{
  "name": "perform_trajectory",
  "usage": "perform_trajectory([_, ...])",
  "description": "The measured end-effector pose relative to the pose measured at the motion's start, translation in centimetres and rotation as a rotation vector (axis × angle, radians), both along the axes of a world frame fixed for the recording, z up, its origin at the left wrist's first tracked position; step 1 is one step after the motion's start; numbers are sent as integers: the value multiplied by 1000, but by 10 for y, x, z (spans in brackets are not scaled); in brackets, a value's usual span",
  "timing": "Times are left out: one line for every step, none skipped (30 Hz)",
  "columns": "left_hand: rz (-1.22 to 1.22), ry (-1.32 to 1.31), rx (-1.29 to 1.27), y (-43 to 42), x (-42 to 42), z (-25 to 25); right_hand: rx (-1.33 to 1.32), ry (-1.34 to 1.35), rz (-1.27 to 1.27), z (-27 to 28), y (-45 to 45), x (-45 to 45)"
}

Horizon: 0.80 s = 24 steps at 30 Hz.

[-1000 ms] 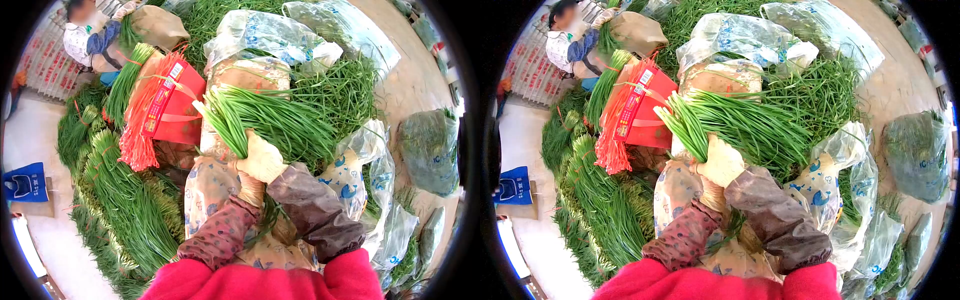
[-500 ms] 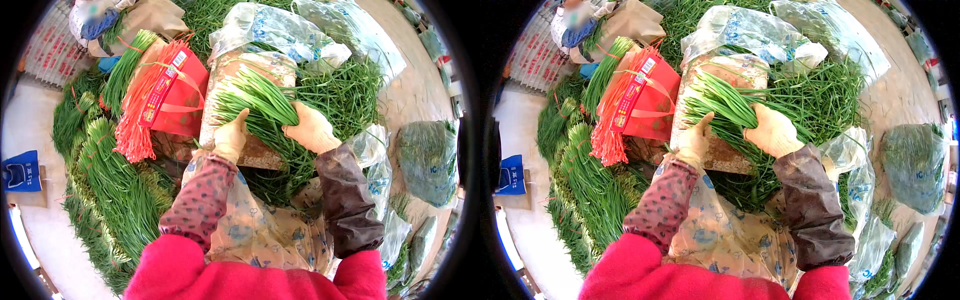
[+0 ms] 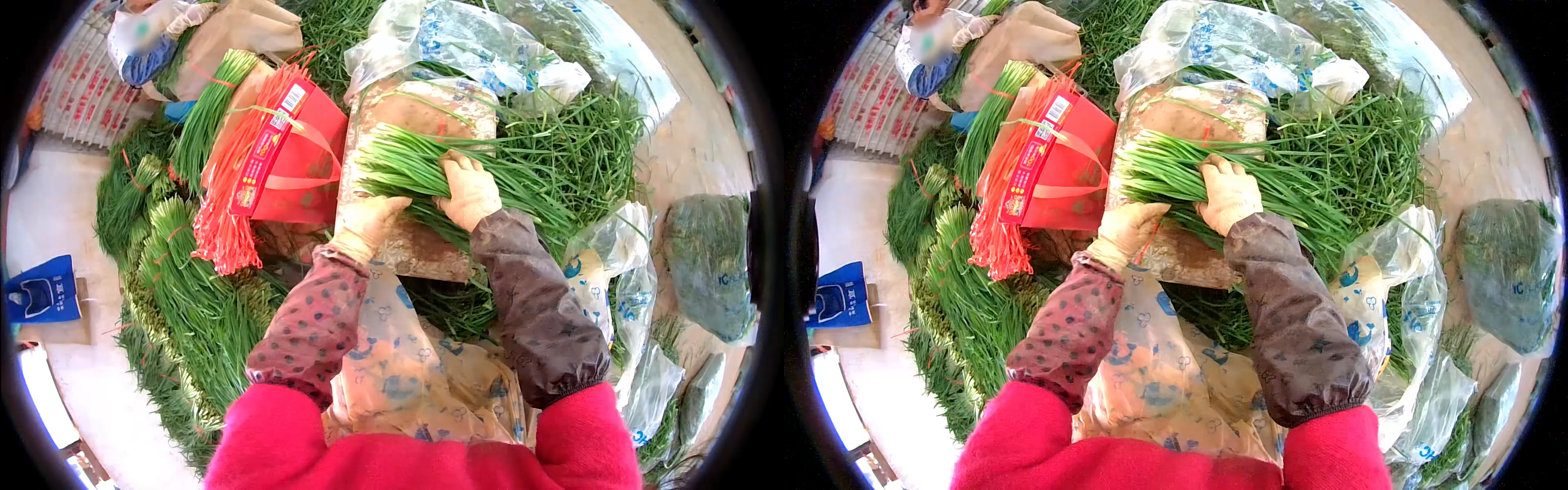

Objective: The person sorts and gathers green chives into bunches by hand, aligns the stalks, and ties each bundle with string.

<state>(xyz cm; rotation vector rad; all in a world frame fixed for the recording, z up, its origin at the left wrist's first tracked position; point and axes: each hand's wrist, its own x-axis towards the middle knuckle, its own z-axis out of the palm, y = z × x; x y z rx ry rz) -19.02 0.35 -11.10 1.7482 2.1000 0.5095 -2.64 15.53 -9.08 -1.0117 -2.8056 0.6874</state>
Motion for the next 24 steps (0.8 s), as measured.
perform_trajectory([1,-2,-10,-6,-5,3,-10,-2,1,-3,-1,0])
perform_trajectory([-1,-3,-32,-12,-9,7,-30,7,-17,-5,-1,0])
perform_trajectory([-1,-2,-49,-16,-14,9,-45,17,-33,-7,1,0])
perform_trajectory([34,12,21,-23,-19,9,-118,22,-21,-4,7,1])
perform_trajectory([89,-38,150,-29,-24,0,-192,35,2,-6,14,2])
perform_trajectory([130,-91,194,-29,-21,5,-238,18,19,-4,21,1])
perform_trajectory([171,-146,237,-28,-18,13,-283,1,36,-2,25,1])
perform_trajectory([170,-152,238,-24,-13,15,-282,-5,34,-3,27,1])
perform_trajectory([327,-435,243,-16,-7,15,-310,-7,34,-3,29,1])
perform_trajectory([483,-719,242,-9,-1,17,-338,-8,36,-4,29,1])
perform_trajectory([485,-721,243,-3,0,21,-337,-11,37,-4,29,2])
perform_trajectory([647,-865,83,5,0,28,-336,5,31,-6,28,3])
perform_trajectory([807,-1003,-85,13,0,31,-336,22,25,-8,27,3])
perform_trajectory([810,-987,-103,19,0,22,-337,20,25,-10,26,4])
perform_trajectory([809,-988,-105,24,1,21,-325,49,32,-12,26,5])
perform_trajectory([819,-1094,-185,28,1,19,-313,79,39,-14,26,6])
perform_trajectory([828,-1200,-266,31,1,17,-316,79,37,-16,25,8])
perform_trajectory([886,-1162,-234,36,5,14,-308,91,41,-16,25,8])
perform_trajectory([886,-1161,-234,38,1,7,-299,104,45,-17,26,8])
perform_trajectory([883,-1237,-219,40,-2,-2,-300,105,44,-17,26,8])
perform_trajectory([880,-1313,-206,41,-4,-3,-296,105,40,-17,25,8])
perform_trajectory([833,-1311,-234,40,-5,-5,-292,105,35,-17,24,9])
perform_trajectory([834,-1311,-237,37,-5,-6,-294,104,34,-17,23,9])
perform_trajectory([828,-1342,-207,34,-2,0,-260,107,24,-16,21,9])
